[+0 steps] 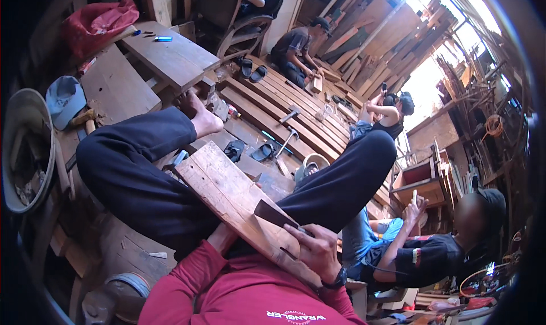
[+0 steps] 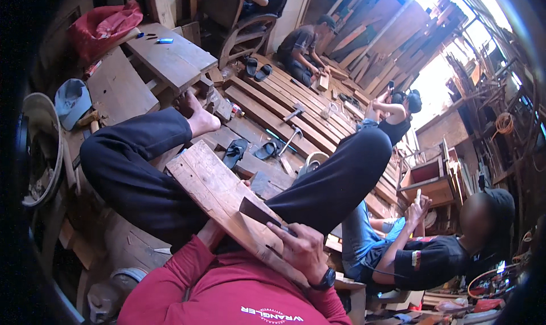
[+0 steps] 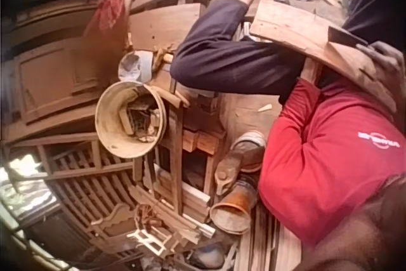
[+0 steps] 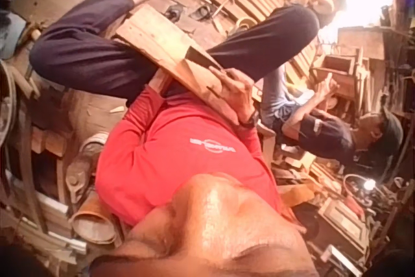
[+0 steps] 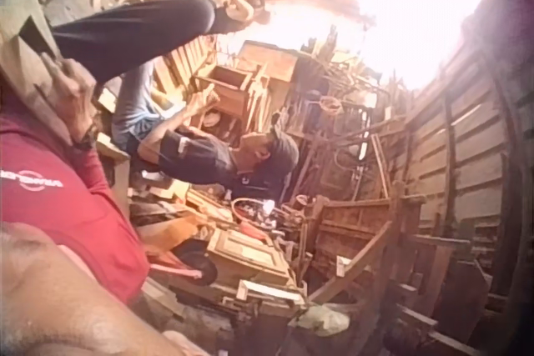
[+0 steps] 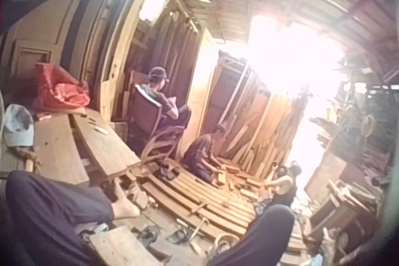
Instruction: Use a chisel to carve and shape a wooden board.
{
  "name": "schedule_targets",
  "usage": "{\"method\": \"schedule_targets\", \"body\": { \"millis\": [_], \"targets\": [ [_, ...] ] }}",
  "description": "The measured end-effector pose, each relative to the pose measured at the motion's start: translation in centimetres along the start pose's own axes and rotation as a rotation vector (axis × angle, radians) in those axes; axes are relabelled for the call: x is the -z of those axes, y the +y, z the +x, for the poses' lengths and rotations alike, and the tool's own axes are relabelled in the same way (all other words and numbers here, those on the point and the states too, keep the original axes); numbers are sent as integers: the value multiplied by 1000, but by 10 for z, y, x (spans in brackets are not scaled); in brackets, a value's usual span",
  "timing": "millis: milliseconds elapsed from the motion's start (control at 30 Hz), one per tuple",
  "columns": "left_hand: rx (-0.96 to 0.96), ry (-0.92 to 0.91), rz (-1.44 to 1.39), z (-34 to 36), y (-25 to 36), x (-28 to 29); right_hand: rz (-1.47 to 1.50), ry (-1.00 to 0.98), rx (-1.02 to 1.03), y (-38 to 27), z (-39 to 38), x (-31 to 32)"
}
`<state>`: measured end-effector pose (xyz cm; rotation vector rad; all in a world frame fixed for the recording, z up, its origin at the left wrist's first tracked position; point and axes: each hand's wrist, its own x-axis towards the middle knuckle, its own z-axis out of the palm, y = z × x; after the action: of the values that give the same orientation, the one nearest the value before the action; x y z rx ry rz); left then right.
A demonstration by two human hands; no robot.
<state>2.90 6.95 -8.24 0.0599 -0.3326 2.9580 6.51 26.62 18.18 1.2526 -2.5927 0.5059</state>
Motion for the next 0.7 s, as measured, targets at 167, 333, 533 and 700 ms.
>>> {"method": "schedule_targets", "body": {
  "millis": [167,333,533,700],
  "targets": [
    [38,97,-52,5,10,-6,194,-79,-187,0,-16,4],
    [184,54,24,14,57,34,390,-122,-192,6,-32,-1],
    [290,-29,2,47,21,48,344,-123,-104,16,-14,-10],
    [237,-194,40,57,82,137,431,-251,-90,6,-4,-14]
  ]
}}
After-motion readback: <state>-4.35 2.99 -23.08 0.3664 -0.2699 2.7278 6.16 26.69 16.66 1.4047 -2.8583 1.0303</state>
